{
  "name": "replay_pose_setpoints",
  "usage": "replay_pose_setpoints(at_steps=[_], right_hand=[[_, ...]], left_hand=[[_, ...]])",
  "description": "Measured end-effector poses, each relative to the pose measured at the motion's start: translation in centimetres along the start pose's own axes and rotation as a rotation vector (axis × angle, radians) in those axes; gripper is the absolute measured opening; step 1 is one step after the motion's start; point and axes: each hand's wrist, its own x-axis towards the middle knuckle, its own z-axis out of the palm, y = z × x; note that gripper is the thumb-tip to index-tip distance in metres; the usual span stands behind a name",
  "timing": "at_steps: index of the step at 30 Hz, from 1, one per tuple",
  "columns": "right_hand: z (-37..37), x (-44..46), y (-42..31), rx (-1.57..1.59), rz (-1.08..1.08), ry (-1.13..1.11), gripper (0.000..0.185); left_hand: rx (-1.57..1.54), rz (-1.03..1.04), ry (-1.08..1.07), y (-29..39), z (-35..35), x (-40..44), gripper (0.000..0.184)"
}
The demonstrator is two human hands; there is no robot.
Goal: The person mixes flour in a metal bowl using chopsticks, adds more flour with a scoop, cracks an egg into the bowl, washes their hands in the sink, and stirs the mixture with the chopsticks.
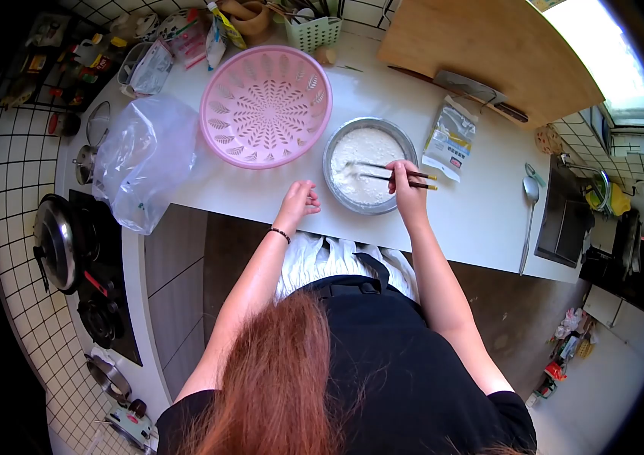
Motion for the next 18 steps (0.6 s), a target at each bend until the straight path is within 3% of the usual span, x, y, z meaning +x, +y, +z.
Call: replay_pose_setpoints(at_steps=[4,8,12,16,18], right_hand=[[-1.0,0.2,3.7,-0.059,-0.062,-0.049,0.026],[-1.5,0.1,3.3,0.079,0.025,0.077,0.026],[-2.3,-0.2,2.1,0.119,0.152,-0.073,0.027],[-2.7,0.2,2.1,0.191,0.072,0.162,0.028],[-3.3,0.3,2.4,0.181,0.163,0.033,0.028]], left_hand=[[0.006,-0.01,-0.003,0.0,0.2,0.1,0.034],[0.011,-0.005,-0.007,0.0,0.5,-0.1,0.033],[0.019,-0.017,-0.006,0.2,0.8,-0.2,0.032],[0.007,-0.019,-0.015,-0.4,0.7,0.3,0.031],[0.006,-0.019,-0.017,-0.4,0.7,0.4,0.03]])
